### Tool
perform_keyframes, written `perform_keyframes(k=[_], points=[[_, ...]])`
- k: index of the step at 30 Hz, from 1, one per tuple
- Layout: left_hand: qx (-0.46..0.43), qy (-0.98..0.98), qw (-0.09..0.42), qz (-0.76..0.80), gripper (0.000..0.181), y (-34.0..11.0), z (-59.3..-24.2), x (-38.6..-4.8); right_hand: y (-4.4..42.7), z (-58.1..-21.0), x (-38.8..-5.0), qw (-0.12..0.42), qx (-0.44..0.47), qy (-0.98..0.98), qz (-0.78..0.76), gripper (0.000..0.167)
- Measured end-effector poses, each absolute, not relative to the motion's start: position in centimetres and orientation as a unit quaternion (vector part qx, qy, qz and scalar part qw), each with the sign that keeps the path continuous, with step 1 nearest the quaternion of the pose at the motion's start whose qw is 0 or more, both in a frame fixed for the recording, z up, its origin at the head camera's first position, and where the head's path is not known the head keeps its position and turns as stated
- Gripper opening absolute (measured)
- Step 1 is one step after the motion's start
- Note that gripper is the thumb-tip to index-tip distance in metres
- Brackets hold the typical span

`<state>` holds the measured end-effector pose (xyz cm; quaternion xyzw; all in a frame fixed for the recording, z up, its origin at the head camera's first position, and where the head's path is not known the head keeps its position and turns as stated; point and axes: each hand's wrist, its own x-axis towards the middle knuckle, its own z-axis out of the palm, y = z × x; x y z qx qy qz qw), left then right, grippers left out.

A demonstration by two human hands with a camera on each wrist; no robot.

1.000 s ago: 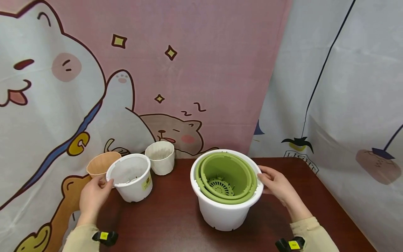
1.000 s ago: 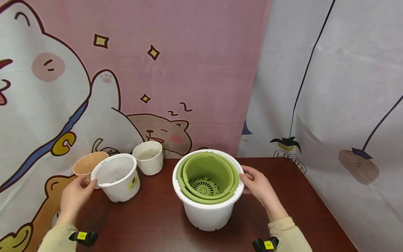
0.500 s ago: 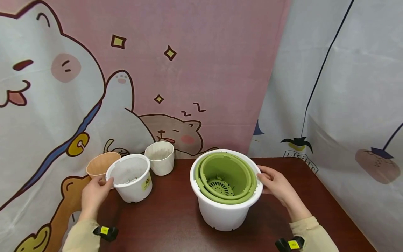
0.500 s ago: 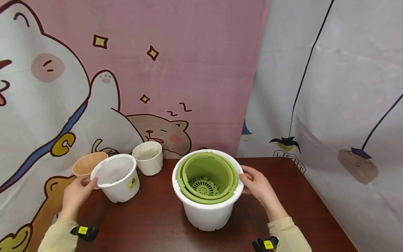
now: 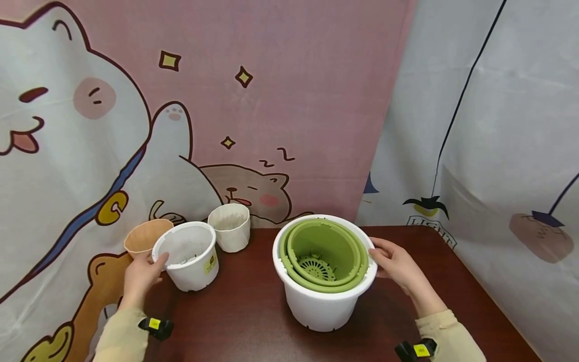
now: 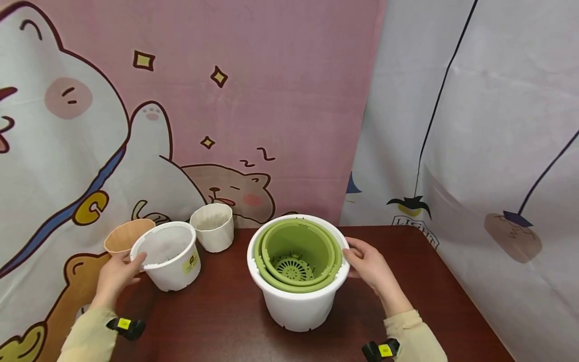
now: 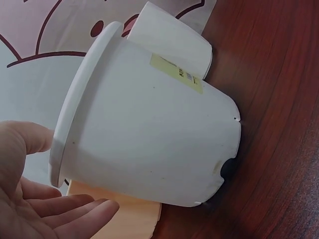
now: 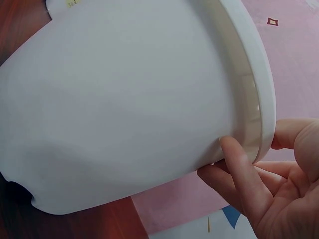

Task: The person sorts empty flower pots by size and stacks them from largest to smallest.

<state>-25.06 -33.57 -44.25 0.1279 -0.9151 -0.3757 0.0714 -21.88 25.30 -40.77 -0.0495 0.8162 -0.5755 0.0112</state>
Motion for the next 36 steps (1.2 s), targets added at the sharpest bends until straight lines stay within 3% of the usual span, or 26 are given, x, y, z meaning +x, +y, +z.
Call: perform_keyframes(k=[10, 21, 36], points=[[0.13, -0.906, 0.051, -0.399, 0.074, -33.1, -44.4, -25.4, 25.2, -40.6, -22.0, 0.01, -0.051, 0.813, -0.579, 0.051], [0.14, -0.883, 0.052, -0.445, 0.057, -32.8, -44.5, -25.5, 25.2, -40.6, -21.9, 0.01, -0.053, 0.814, -0.579, 0.051], [0.146, -0.87, 0.049, -0.468, 0.053, -32.5, -44.2, -25.3, 25.3, -40.7, -21.8, 0.008, -0.051, 0.809, -0.585, 0.051]])
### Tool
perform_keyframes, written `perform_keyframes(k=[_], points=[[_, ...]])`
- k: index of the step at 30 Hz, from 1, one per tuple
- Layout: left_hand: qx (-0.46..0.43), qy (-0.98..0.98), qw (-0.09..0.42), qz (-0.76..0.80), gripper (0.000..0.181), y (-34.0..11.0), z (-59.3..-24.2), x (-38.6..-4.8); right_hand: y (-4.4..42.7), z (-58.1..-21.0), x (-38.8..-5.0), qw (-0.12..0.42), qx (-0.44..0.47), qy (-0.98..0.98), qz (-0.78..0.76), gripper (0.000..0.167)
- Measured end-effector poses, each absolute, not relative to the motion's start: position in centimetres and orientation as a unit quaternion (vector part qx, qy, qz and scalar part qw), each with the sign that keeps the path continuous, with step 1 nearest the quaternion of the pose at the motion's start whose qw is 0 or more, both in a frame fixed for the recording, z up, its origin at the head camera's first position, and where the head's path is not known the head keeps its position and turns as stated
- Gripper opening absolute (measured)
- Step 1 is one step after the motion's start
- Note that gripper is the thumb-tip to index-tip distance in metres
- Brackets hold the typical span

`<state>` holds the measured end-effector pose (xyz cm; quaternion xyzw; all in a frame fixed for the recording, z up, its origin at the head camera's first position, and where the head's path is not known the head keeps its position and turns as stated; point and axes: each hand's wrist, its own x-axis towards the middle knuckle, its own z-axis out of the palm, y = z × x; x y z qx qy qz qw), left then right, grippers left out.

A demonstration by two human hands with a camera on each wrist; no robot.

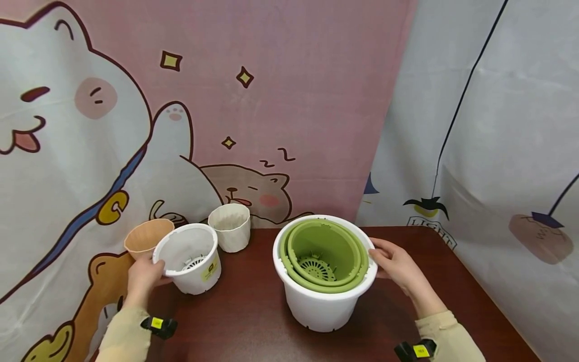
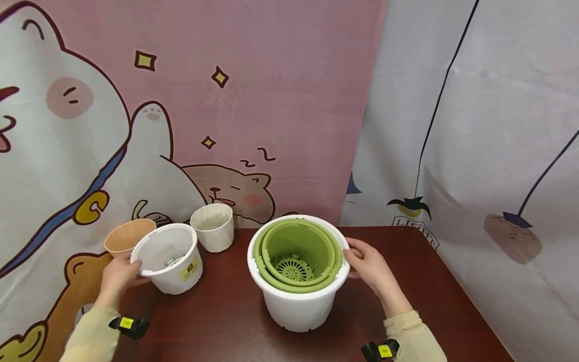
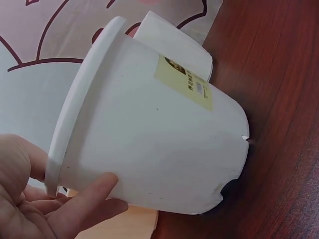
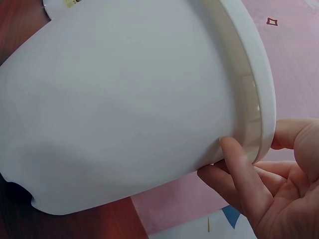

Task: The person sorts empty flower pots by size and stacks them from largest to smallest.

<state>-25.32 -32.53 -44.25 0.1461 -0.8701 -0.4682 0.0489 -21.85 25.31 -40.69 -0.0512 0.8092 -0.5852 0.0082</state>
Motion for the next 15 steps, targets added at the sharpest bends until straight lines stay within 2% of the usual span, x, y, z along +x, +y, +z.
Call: perform_keyframes(k=[15], points=[[0.168, -0.876, 0.084, -0.445, 0.05, -33.1, -44.9, -24.0, 25.3, -40.8, -21.8, 0.009, -0.052, 0.807, -0.588, 0.053]])
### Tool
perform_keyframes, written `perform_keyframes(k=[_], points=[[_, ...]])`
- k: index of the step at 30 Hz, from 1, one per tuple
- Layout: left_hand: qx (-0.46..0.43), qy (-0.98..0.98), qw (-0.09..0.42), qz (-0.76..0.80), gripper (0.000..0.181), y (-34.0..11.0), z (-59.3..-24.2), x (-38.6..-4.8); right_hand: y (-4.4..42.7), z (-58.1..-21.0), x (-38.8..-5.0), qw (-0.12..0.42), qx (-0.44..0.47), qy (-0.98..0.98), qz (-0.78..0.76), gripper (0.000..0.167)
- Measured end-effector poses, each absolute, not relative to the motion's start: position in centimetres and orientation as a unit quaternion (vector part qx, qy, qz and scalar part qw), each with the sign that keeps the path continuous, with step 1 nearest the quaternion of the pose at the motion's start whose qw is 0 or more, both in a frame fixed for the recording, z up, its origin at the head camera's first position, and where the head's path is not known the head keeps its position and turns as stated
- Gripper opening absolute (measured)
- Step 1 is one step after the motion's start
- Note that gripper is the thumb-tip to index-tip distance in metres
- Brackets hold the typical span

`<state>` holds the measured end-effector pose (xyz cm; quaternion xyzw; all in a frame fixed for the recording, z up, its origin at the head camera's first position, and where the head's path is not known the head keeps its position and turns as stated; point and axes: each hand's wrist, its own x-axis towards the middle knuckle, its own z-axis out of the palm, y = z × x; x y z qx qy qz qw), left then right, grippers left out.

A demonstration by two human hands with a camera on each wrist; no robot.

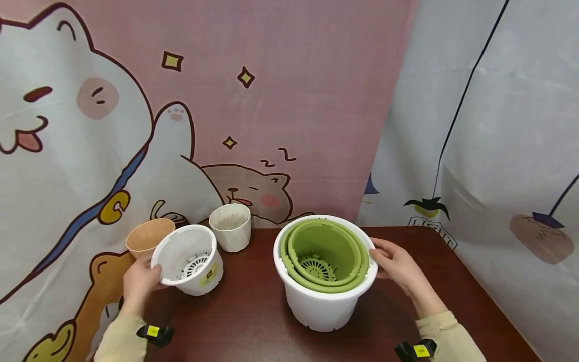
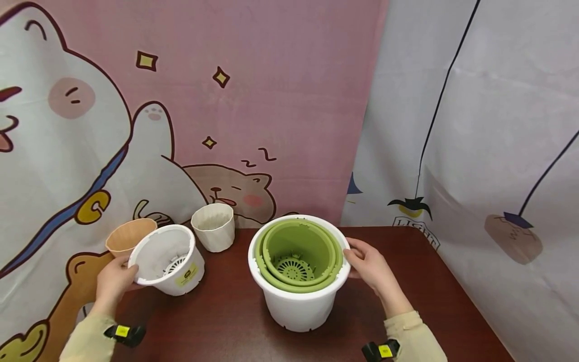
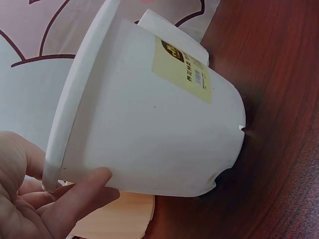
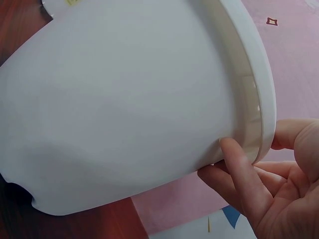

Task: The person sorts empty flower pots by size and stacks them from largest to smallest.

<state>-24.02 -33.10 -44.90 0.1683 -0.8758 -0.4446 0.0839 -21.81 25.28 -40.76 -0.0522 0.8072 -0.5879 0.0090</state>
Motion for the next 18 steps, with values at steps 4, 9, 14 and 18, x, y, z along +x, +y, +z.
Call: perform_keyframes(k=[4, 9, 14, 18], points=[[0.174, -0.876, 0.092, -0.44, 0.048, -33.25, -45.04, -23.92, 25.29, -40.76, -21.82, 0.01, -0.054, 0.806, -0.589, 0.052], [0.178, -0.877, 0.101, -0.435, 0.048, -33.29, -45.09, -23.76, 25.26, -40.77, -21.84, 0.01, -0.053, 0.805, -0.59, 0.052], [0.182, -0.876, 0.102, -0.435, 0.049, -33.13, -45.07, -23.41, 25.2, -40.7, -21.83, 0.01, -0.053, 0.807, -0.588, 0.051], [0.184, -0.87, 0.097, -0.446, 0.05, -33.02, -45.06, -23.16, 25.17, -40.63, -21.83, 0.009, -0.051, 0.808, -0.587, 0.051]])
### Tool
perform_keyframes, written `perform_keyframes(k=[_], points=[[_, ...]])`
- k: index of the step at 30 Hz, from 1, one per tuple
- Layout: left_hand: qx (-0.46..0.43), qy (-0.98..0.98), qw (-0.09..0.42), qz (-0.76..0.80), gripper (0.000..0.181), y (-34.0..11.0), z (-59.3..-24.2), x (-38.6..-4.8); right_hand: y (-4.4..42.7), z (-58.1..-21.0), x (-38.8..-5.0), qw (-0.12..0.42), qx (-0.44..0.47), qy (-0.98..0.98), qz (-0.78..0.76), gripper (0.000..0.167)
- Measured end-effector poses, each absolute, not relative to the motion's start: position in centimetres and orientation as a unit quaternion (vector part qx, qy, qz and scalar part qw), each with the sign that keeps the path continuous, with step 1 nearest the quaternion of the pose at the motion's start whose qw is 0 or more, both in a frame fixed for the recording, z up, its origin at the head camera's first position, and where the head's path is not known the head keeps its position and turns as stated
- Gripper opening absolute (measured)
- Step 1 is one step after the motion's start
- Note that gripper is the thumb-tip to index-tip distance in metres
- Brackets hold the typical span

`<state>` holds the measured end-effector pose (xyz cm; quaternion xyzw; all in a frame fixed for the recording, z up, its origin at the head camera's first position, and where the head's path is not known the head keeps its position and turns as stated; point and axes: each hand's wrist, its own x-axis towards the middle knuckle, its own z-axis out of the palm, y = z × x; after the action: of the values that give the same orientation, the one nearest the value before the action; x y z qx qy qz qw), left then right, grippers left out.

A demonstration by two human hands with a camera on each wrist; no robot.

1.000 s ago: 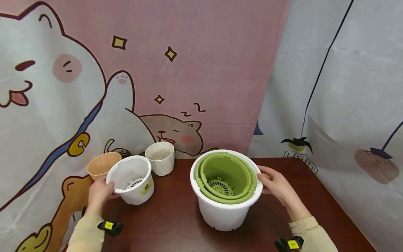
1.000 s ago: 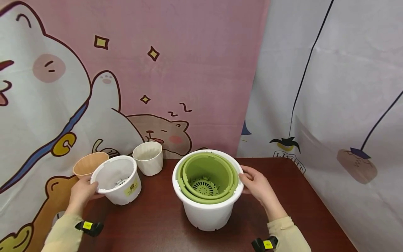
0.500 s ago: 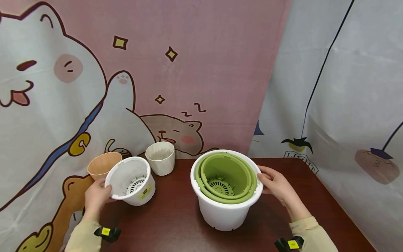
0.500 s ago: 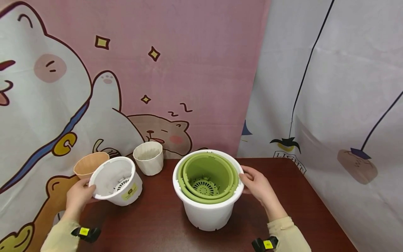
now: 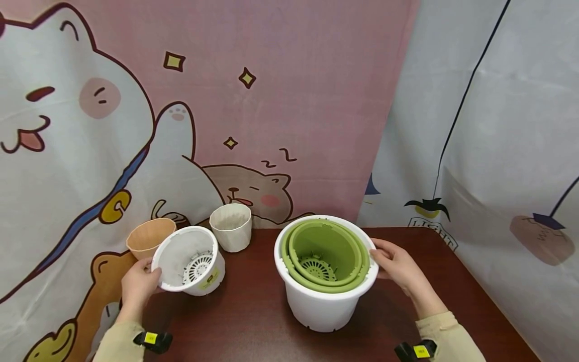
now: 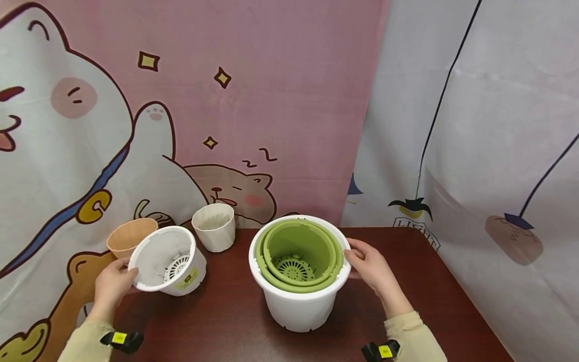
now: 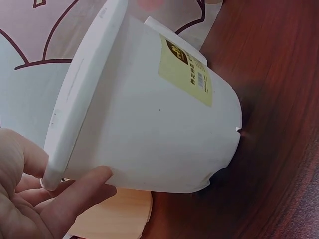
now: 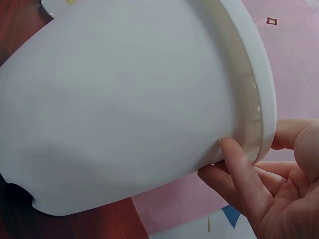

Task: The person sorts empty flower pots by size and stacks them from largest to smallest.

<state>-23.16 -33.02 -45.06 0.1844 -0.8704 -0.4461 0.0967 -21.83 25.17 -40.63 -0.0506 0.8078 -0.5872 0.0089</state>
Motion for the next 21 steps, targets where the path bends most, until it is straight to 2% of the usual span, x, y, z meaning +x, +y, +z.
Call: perform_keyframes(k=[21], points=[[0.148, -0.879, 0.108, -0.441, 0.047, -32.0, -44.8, -22.0, 25.3, -40.9, -21.8, 0.009, -0.054, 0.807, -0.587, 0.053]])
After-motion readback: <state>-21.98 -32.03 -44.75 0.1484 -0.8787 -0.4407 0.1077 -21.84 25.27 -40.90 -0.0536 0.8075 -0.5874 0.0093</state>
